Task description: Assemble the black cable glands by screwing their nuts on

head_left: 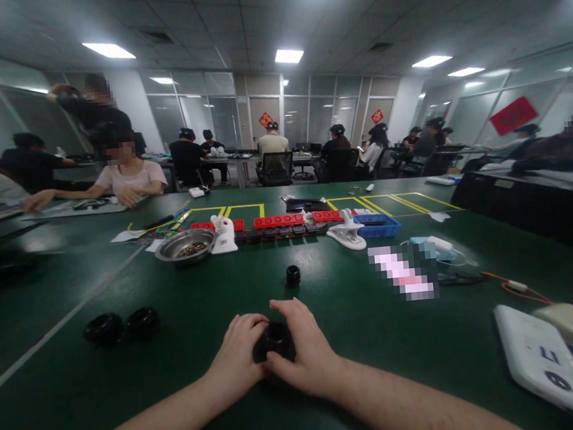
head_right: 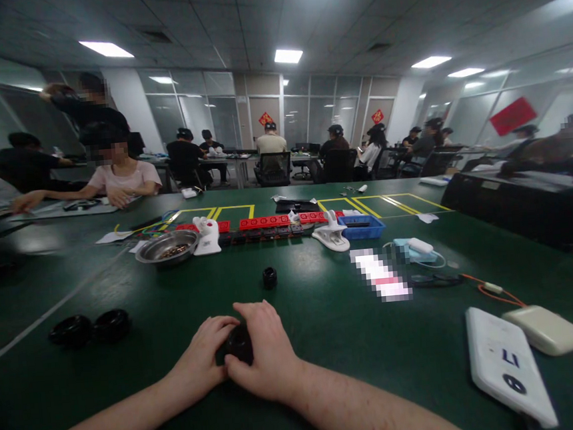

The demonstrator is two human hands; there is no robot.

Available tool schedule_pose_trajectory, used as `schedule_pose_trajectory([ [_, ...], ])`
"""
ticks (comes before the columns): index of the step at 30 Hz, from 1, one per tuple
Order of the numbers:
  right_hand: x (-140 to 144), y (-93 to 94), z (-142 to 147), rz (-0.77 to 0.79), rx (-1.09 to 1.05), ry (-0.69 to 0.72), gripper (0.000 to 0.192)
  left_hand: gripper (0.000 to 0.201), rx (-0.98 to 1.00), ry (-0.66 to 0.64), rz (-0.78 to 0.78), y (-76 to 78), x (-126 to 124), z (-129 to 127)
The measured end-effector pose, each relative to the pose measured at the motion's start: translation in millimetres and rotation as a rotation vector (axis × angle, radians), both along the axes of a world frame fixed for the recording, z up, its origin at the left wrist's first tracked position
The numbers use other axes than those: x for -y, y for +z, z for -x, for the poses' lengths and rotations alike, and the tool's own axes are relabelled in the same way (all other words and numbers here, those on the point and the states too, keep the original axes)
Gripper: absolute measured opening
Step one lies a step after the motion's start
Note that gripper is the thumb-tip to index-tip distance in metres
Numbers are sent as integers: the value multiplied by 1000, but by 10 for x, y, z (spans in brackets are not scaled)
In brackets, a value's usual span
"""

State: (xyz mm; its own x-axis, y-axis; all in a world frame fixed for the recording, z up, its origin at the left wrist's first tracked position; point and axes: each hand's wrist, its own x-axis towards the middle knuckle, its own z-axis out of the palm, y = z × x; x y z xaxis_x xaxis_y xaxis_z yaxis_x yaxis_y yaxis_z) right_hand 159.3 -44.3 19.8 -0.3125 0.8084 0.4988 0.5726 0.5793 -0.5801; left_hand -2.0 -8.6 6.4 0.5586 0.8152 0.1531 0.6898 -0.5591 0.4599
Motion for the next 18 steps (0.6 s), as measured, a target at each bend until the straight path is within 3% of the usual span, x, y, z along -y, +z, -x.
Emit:
schedule_pose_trajectory([
  [6,-28,-28,1,68,-20,-125,50,33,40,-2,14,83,50,-7],
  [9,-37,-17,-16,72,-9,-49,48,36,40,-6,5,64,50,-7],
  [13,-43,-11,-41,17,18,101,61,39,25,-9,-35,11,30,-5],
  [18,-44,-26,-39,25,-1,28,58,35,24,0,-26,13,21,2],
])
